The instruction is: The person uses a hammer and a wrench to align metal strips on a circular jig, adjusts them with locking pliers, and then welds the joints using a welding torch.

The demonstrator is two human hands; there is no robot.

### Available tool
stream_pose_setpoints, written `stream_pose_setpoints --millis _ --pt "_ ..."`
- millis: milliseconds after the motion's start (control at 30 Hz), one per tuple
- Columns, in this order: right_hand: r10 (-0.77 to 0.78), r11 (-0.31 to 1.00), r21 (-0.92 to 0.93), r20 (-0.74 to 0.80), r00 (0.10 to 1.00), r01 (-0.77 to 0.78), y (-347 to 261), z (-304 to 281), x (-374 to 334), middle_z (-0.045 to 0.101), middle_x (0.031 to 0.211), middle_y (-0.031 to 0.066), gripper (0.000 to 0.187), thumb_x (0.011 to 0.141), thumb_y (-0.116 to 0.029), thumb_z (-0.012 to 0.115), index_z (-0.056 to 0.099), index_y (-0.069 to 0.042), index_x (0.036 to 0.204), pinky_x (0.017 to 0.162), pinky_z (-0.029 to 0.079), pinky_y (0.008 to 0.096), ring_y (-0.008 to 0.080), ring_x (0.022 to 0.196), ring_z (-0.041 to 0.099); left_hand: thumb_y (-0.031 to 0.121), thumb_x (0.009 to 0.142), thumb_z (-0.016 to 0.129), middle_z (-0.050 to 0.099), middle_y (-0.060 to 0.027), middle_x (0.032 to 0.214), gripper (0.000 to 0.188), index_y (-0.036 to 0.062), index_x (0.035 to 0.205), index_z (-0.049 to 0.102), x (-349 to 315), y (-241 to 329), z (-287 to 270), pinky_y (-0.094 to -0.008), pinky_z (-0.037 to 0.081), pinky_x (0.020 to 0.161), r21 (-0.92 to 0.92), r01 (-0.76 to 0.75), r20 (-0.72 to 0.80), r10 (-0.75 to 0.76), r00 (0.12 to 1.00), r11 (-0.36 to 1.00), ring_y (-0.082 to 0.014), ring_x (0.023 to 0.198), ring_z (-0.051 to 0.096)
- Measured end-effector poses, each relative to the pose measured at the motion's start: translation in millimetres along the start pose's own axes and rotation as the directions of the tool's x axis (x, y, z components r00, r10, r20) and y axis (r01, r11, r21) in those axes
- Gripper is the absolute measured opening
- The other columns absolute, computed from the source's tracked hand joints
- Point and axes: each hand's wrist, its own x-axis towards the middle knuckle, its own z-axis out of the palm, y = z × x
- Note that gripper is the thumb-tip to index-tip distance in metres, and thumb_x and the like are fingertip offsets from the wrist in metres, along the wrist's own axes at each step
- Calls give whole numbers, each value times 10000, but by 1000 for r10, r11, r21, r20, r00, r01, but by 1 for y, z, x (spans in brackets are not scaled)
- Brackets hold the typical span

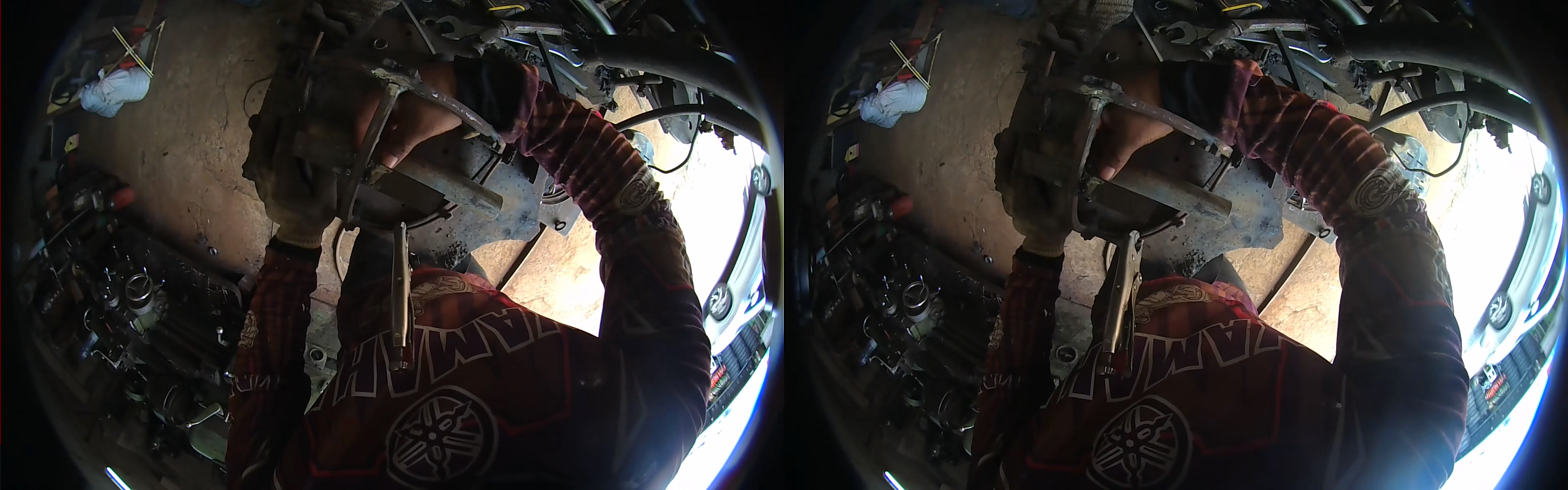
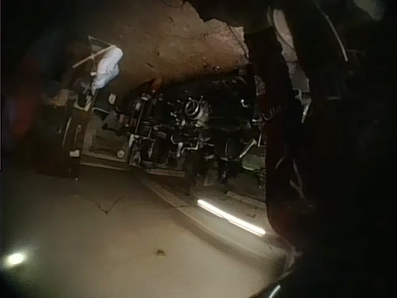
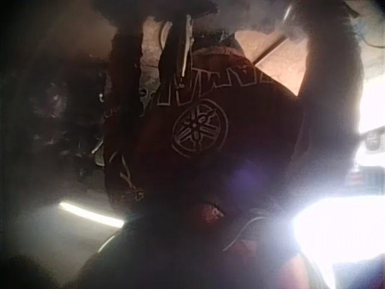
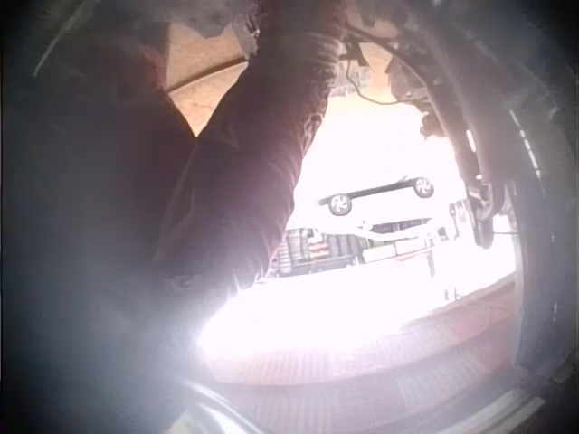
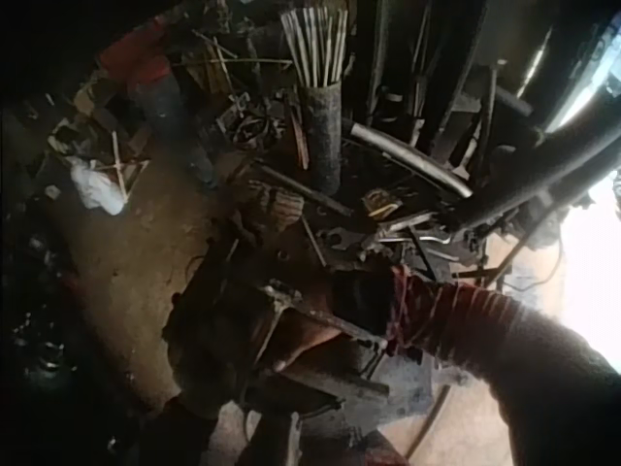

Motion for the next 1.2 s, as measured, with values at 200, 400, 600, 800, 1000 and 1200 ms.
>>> stream_pose_setpoints --millis 200,400,600,800,1000,1200 --pt "-18 1000 -12 5 1000 18 5 -1 0 678 1137 89 500 732 -201 868 674 -87 1179 970 484 371 231 1085 620 254 878 630 526 -307 1315 533 -51 1307 547 -1 1 5 -564 408 1038 40 -30 -76 33 997 999 -500 1217 509" --pt "0 1000 -7 5 1000 0 5 -3 -5 685 1105 84 489 741 -205 864 675 -84 1175 954 489 366 221 1063 626 262 881 629 543 -305 1295 519 -44 1295 561 1 2 3 -562 406 1037 22 -66 -108 67 992 998 -502 1200 520" --pt "9 1000 -12 -15 1000 -9 6 -7 -6 691 1073 79 478 749 -210 859 676 -81 1171 938 495 360 212 1041 632 295 882 637 535 -298 1309 549 -35 1312 550 3 3 -2 -565 394 1048 -4 8 37 -8 999 1000 -499 1211 510" --pt "5 1000 -14 -13 1000 -5 8 -5 -1 697 1041 73 468 757 -214 855 677 -78 1167 922 500 355 202 1020 638 288 876 636 528 -301 1317 563 -38 1324 539 2 2 -1 -568 395 1046 26 28 36 -29 999 999 -503 1217 504" --pt "-10 1000 -28 -5 1000 10 10 -4 11 703 1008 68 457 765 -218 851 678 -75 1163 906 506 350 193 998 644 274 876 630 526 -300 1326 553 -39 1323 539 1 -1 4 -558 410 1031 -21 -56 -81 54 995 998 -501 1212 512" --pt "-13 999 -44 0 1000 13 11 -4 20 709 976 63 447 773 -222 847 679 -72 1159 890 511 345 183 976 651 266 882 628 532 -301 1313 531 -43 1307 548 2 -2 3 -552 423 1013 -30 -56 -18 55 998 998 -491 1201 523"
